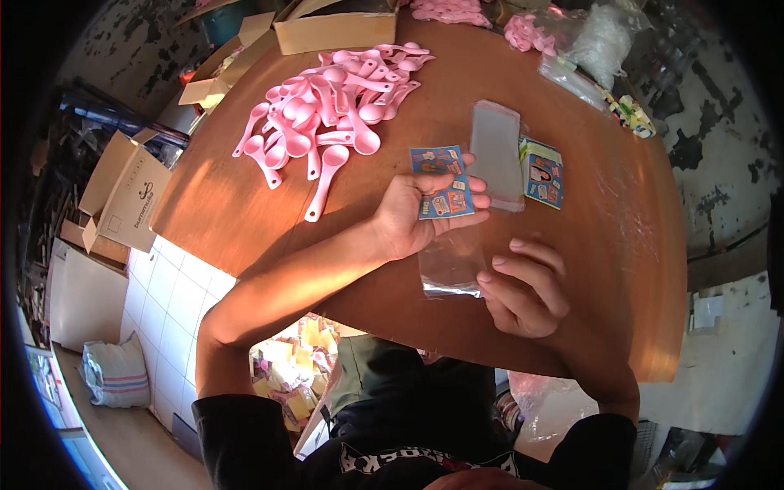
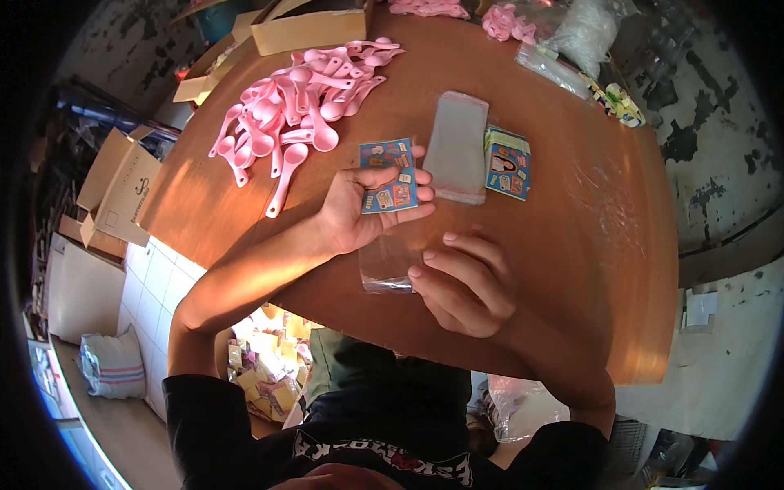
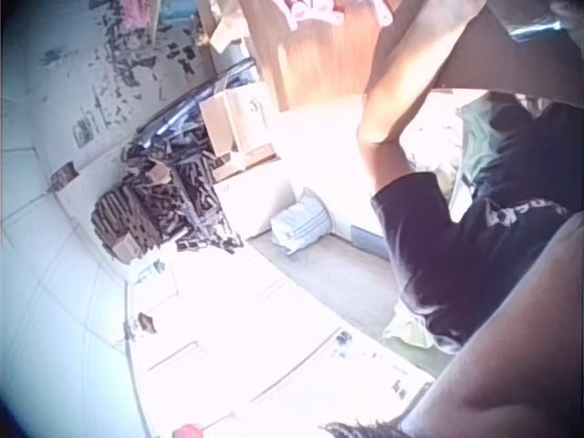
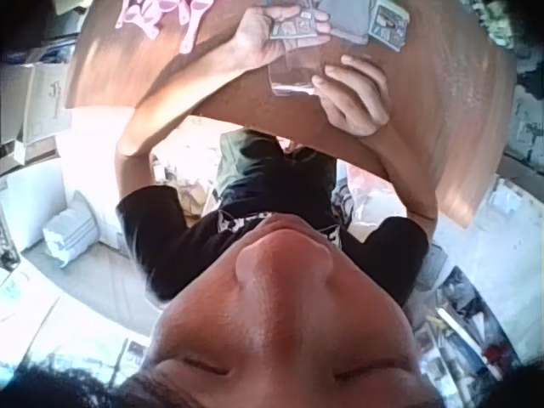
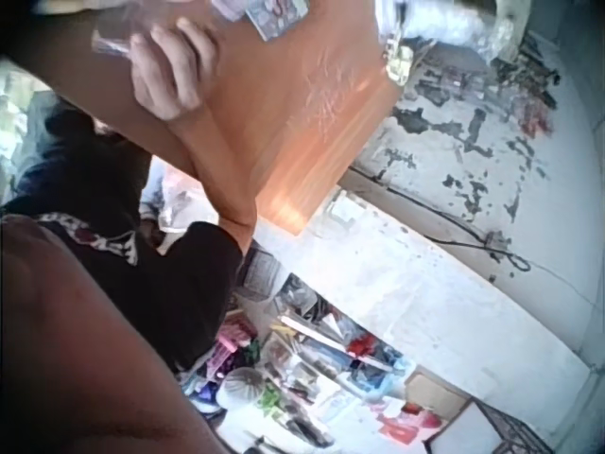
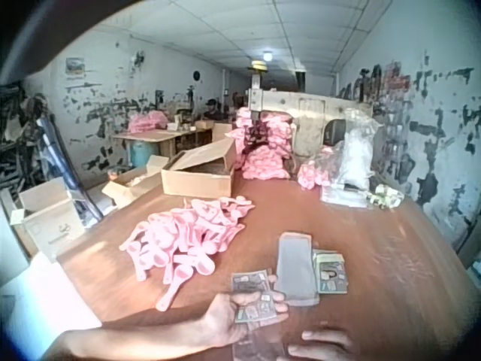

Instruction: The person places a yellow sticky note and a pink plastic spoon into small clear plastic bags one at a time. They seal each bag and set it aside on the table. The process is repeated continuously throughout the clip.

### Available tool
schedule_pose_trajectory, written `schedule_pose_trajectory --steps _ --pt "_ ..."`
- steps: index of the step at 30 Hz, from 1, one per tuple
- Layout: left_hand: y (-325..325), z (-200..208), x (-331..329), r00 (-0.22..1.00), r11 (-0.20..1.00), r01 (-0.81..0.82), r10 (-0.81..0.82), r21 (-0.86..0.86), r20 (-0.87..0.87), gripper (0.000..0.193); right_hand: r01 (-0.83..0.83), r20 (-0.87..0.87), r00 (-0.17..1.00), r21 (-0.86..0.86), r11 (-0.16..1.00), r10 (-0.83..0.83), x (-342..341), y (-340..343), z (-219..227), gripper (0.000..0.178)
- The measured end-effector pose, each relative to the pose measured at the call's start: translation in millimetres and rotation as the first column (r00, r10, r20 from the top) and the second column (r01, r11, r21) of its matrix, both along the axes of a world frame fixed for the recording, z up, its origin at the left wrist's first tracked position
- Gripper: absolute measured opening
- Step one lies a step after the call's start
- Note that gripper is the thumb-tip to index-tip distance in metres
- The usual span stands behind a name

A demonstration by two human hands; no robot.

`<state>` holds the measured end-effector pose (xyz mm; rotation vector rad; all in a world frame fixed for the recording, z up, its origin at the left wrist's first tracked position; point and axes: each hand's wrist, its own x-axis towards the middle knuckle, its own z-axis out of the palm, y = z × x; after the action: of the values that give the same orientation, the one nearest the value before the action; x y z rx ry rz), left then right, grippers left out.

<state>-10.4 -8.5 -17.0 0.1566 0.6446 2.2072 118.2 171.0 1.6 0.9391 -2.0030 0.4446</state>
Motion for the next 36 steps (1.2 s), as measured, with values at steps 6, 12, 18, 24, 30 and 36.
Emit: schedule_pose_trajectory --steps 6,12,18,24,30,36 --pt "1.7 1.7 -6.4 0.993 0.982 -0.115 0.12 -0.153 0.019 0.028 -0.047 0.05 0.998 0.087 0.995 0.043 -12.6 -35.5 42.3 0.029" --pt "-14.5 -9.7 -9.6 0.976 0.986 0.147 -0.157 0.078 0.15 0.025 -0.273 0.289 0.946 0.455 0.848 0.149 -109.5 -141.9 55.1 0.013" --pt "-7.0 -4.2 -8.7 0.975 0.987 0.152 -0.157 0.043 0.159 0.028 -0.162 0.177 0.984 0.817 0.553 0.028 -164.0 -174.2 26.5 0.01" --pt "-5.3 4.7 -4.8 0.977 0.991 0.137 -0.136 0.005 0.162 0.031 -0.116 0.096 0.993 0.892 0.438 0.067 -157.2 -164.6 35.5 0.008" --pt "-1.0 11.9 -9.5 0.982 0.996 0.075 -0.065 -0.054 0.177 0.034 -0.445 0.062 0.893 0.275 0.852 0.447 -141.9 -125.7 75.5 0.037" --pt "-3.9 16.5 -17.6 0.989 0.979 -0.086 0.107 -0.187 0.105 0.038 -0.347 0.017 0.937 -0.043 0.937 0.348 -42.8 -38.1 87.5 0.035"
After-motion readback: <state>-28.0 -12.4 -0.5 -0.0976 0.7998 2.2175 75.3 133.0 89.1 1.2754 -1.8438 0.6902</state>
